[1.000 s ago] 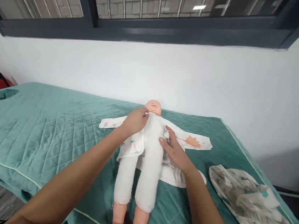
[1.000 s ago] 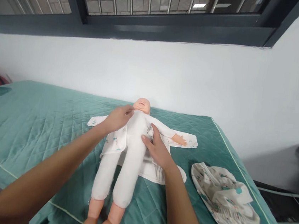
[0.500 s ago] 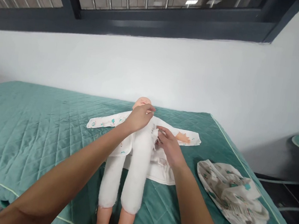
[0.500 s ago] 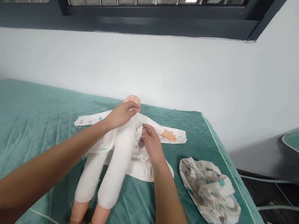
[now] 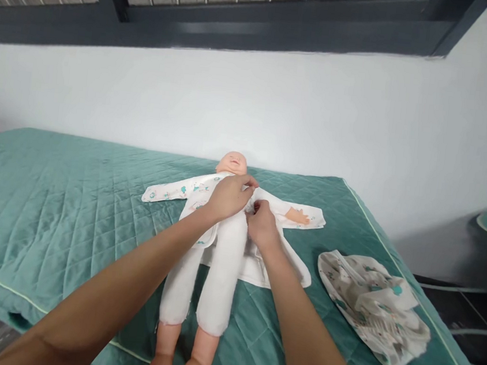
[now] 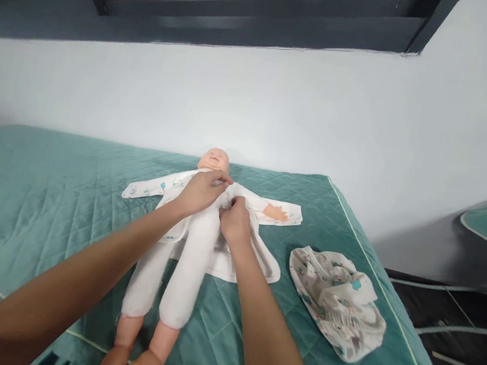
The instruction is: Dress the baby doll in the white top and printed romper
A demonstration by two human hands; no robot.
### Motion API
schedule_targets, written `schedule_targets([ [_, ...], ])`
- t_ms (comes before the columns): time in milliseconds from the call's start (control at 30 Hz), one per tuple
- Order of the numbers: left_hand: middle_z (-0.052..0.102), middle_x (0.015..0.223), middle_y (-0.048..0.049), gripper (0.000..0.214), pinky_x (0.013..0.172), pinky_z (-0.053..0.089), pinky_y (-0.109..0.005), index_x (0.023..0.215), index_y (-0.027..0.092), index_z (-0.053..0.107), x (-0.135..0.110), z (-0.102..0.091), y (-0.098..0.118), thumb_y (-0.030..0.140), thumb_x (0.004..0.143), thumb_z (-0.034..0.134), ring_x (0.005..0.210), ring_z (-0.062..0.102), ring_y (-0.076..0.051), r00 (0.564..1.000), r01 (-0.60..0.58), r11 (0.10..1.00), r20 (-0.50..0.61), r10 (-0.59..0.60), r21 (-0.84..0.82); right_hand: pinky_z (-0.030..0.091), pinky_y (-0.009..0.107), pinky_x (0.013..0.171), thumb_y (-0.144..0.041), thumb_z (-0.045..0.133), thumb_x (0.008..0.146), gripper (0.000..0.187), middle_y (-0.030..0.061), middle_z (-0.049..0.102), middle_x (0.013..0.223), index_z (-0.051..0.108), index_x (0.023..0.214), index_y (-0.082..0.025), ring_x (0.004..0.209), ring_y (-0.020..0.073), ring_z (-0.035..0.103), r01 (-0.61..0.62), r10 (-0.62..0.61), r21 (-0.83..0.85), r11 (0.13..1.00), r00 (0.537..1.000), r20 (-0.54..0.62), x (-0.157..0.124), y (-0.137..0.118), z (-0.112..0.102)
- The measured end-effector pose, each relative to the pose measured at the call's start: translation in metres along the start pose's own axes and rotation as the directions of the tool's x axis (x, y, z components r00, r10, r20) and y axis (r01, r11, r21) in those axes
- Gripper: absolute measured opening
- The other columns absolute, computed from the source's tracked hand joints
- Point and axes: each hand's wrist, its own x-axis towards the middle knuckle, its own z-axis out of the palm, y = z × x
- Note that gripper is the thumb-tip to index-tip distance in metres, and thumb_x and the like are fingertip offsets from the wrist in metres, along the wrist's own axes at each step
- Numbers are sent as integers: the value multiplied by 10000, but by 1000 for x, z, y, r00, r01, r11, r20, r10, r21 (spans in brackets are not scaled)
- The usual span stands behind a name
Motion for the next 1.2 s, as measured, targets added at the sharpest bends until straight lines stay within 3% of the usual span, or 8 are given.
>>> schedule_targets([
  [367,763,1080,9,236,977,496,-305,968,232,691,-2,-2,-3,200,897,469,1048,682,-184,1000,-11,999,7,10,49,458,290,715,-489,540,881,284,14,681,787,618,870,-217,781,191,630,110,-122,151,982,990,73,-8,14,-25],
  [500,766,1072,7,248,976,497,-302,973,230,697,-2,-2,-3,181,885,471,1046,683,-182,1000,-5,999,12,4,45,448,294,775,-392,503,902,244,18,681,828,658,825,-220,830,191,620,218,-227,117,969,972,62,-14,9,-36],
  [600,768,1064,7,252,965,502,-298,981,229,701,-2,-3,-3,191,889,469,1044,684,-180,1000,-8,999,14,7,33,429,297,835,-349,496,918,256,38,663,885,684,808,-214,892,195,612,330,-327,6,944,931,162,-17,4,-38],
  [767,769,1058,6,255,963,500,-297,983,223,702,-2,-2,-4,192,887,468,1051,682,-180,1000,-14,999,21,13,45,414,312,828,-354,411,987,338,70,628,876,664,828,-195,858,199,600,399,-349,-200,895,905,244,-17,5,-30],
  [900,764,1076,0,259,960,496,-303,1009,227,696,-2,-3,-5,208,896,464,1042,680,-184,999,-14,995,47,10,98,432,297,817,-354,415,986,291,42,686,908,660,920,-212,875,192,622,419,-392,-33,907,871,295,-15,9,-35],
  [1000,752,1103,-39,300,914,507,-339,1098,223,680,2,-6,3,232,923,436,1031,676,-219,994,-23,965,112,-7,262,444,300,798,-346,441,960,267,22,722,945,681,971,-231,874,192,640,341,-342,28,940,933,117,-15,10,-52],
  [1100,709,1181,-114,363,860,512,-380,1245,188,616,12,-2,19,236,935,433,1066,650,-272,982,-105,878,188,18,466,430,325,776,-331,500,917,213,48,731,954,685,925,-228,896,220,643,191,-209,-139,972,969,-130,-14,15,-72],
  [1200,660,1235,-149,341,882,494,-392,1225,155,613,28,17,35,218,916,482,1156,587,-304,941,-267,784,328,85,560,405,327,717,-378,572,878,183,68,724,938,671,851,-226,878,235,636,46,-87,-283,958,987,-137,-12,22,-82],
])
